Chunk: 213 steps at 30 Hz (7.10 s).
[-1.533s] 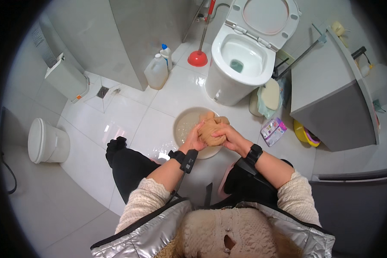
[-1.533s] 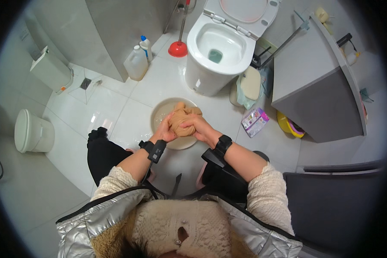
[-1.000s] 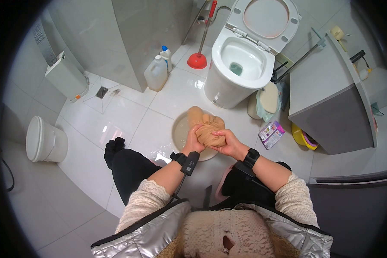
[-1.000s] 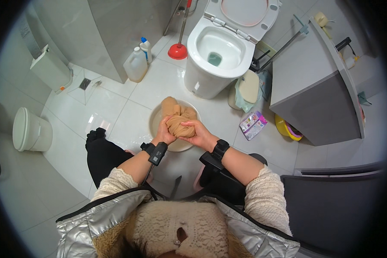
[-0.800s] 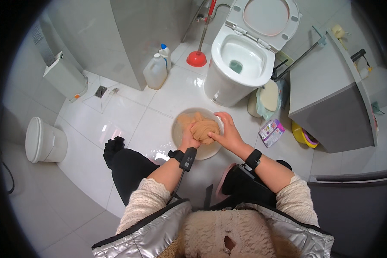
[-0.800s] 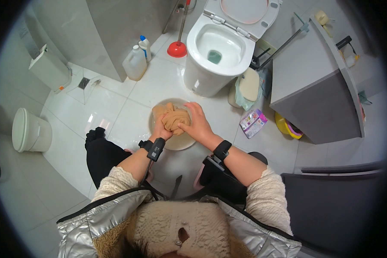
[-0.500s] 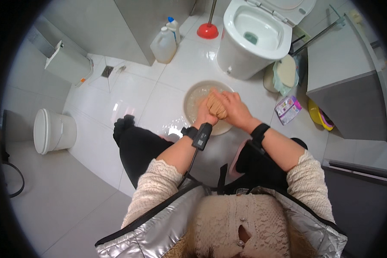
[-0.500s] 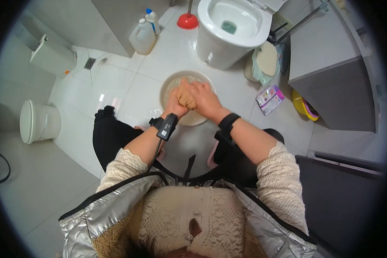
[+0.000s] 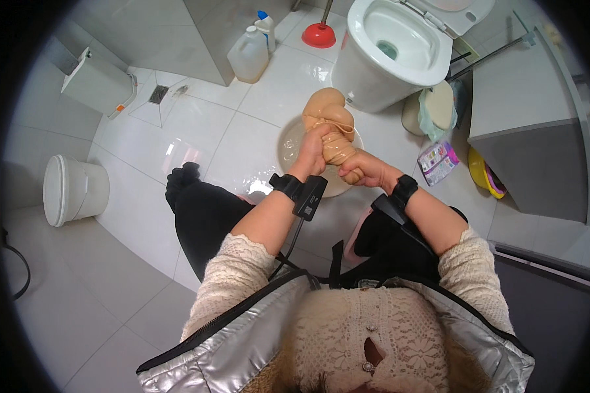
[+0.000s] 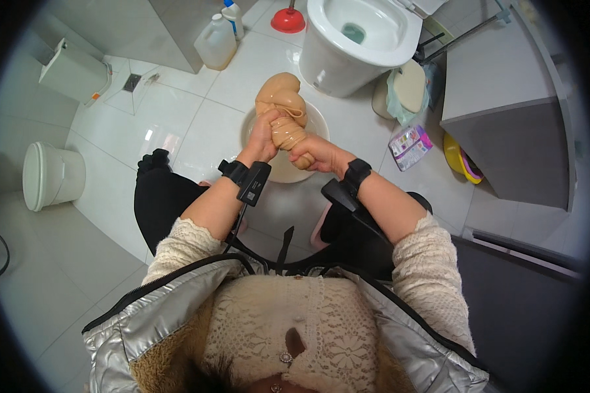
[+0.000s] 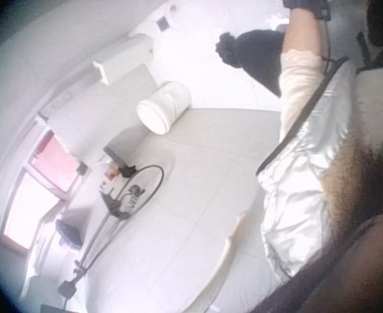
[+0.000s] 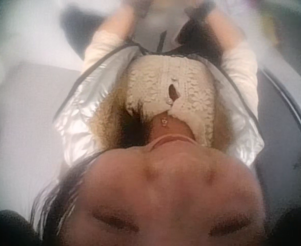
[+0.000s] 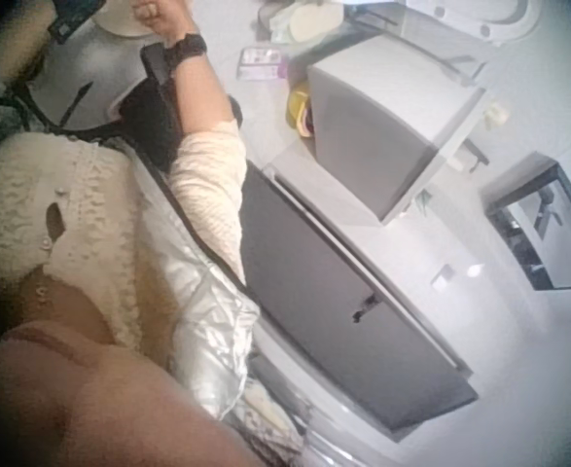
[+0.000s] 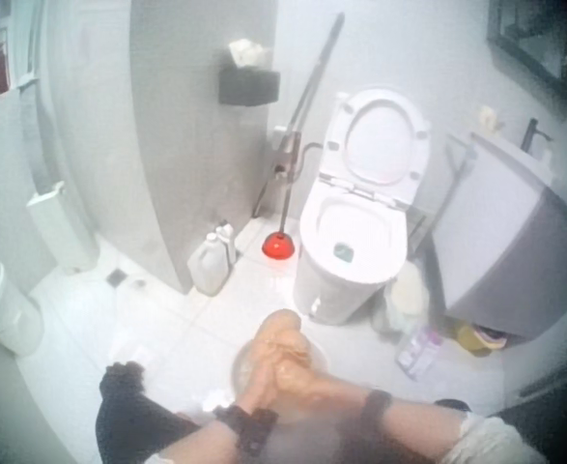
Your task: The person washes a cloth in a basin of water, wrings it out, and uses it to wipe a small potty chair. The person then places the potty chair on the toilet seat.
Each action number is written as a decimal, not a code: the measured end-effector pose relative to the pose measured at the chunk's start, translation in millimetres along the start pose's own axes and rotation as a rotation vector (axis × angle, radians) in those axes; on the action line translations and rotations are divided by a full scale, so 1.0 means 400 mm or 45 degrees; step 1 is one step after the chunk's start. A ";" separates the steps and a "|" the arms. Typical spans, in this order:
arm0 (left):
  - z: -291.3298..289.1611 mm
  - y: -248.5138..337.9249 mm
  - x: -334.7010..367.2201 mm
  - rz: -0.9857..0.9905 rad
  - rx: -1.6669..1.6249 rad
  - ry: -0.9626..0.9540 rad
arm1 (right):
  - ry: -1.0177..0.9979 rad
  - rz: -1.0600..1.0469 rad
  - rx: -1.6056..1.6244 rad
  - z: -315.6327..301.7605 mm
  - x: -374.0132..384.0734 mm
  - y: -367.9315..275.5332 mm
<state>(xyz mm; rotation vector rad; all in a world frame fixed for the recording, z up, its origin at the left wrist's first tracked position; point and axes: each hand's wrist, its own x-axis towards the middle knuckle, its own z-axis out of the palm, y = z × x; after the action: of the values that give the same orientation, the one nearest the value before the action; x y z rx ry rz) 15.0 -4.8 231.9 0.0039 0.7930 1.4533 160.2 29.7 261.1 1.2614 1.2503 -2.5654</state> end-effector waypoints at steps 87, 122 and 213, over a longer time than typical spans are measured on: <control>-0.039 -0.005 -0.044 0.498 1.814 -0.236 | 0.077 -0.511 -1.043 -0.019 0.006 -0.043; -0.047 0.007 -0.013 -0.502 -0.419 -0.363 | 0.296 -0.830 -0.979 0.062 -0.032 -0.074; 0.012 -0.030 -0.073 -0.246 0.644 -0.317 | 0.189 -0.579 -0.409 0.008 0.047 -0.090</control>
<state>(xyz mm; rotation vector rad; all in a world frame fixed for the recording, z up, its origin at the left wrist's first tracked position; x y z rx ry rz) 30.2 -30.0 243.9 0.4719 0.9081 1.0169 133.3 57.8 273.0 1.2311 2.0929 -2.4102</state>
